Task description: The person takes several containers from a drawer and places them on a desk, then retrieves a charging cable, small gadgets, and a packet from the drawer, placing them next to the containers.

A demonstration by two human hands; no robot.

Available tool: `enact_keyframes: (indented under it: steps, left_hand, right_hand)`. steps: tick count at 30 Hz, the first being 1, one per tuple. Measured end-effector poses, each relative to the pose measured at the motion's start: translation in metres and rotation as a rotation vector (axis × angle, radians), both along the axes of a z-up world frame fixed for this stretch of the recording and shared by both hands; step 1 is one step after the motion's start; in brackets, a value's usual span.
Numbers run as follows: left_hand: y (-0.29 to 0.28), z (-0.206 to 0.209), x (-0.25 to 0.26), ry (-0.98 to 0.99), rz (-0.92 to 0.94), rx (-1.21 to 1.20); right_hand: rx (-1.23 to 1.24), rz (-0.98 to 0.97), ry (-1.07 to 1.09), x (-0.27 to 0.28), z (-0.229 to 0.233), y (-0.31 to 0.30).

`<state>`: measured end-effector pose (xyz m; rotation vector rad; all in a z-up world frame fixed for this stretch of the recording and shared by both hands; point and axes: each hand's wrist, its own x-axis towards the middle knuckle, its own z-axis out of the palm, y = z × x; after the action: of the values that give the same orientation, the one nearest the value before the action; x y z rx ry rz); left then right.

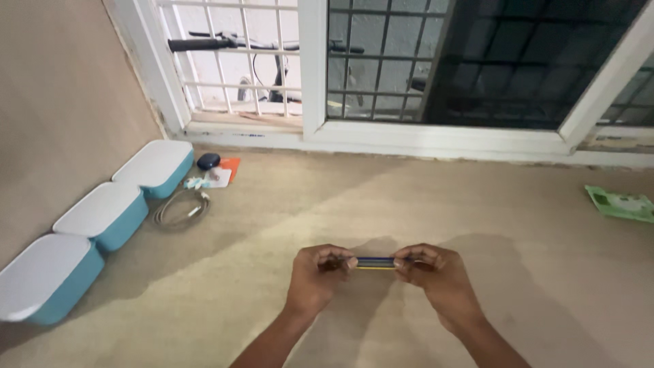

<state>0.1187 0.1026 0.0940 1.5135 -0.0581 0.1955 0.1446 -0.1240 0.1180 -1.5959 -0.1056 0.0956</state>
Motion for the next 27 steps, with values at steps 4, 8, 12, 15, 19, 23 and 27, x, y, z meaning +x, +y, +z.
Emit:
enact_keyframes:
  steps: [4,8,12,15,19,23,27]
  left_hand:
    - [0.002,-0.003,0.025,-0.104,0.073,0.077]
    - [0.007,0.0,0.056,-0.032,0.105,0.003]
    - [0.009,-0.001,0.091,0.025,0.2,-0.067]
    - [0.014,-0.005,0.111,0.047,0.27,-0.108]
    - [0.015,-0.017,0.127,-0.15,0.421,-0.004]
    - [0.017,-0.007,0.136,-0.033,0.492,0.228]
    - [0.016,0.011,0.147,0.114,0.532,0.38]
  right_hand:
    - [-0.035,-0.058,0.033,0.026,-0.007,0.011]
    - [0.009,-0.096,-0.071,0.061,-0.022,0.024]
    - [0.105,-0.146,-0.079,0.097,-0.029,0.042]
    - [0.117,-0.207,-0.046,0.122,-0.029,0.056]
    - [0.129,-0.21,-0.09,0.151,-0.035,0.063]
    - [-0.026,-0.186,-0.182,0.166,-0.038,0.068]
    - [-0.228,-0.206,-0.233,0.183,-0.026,0.076]
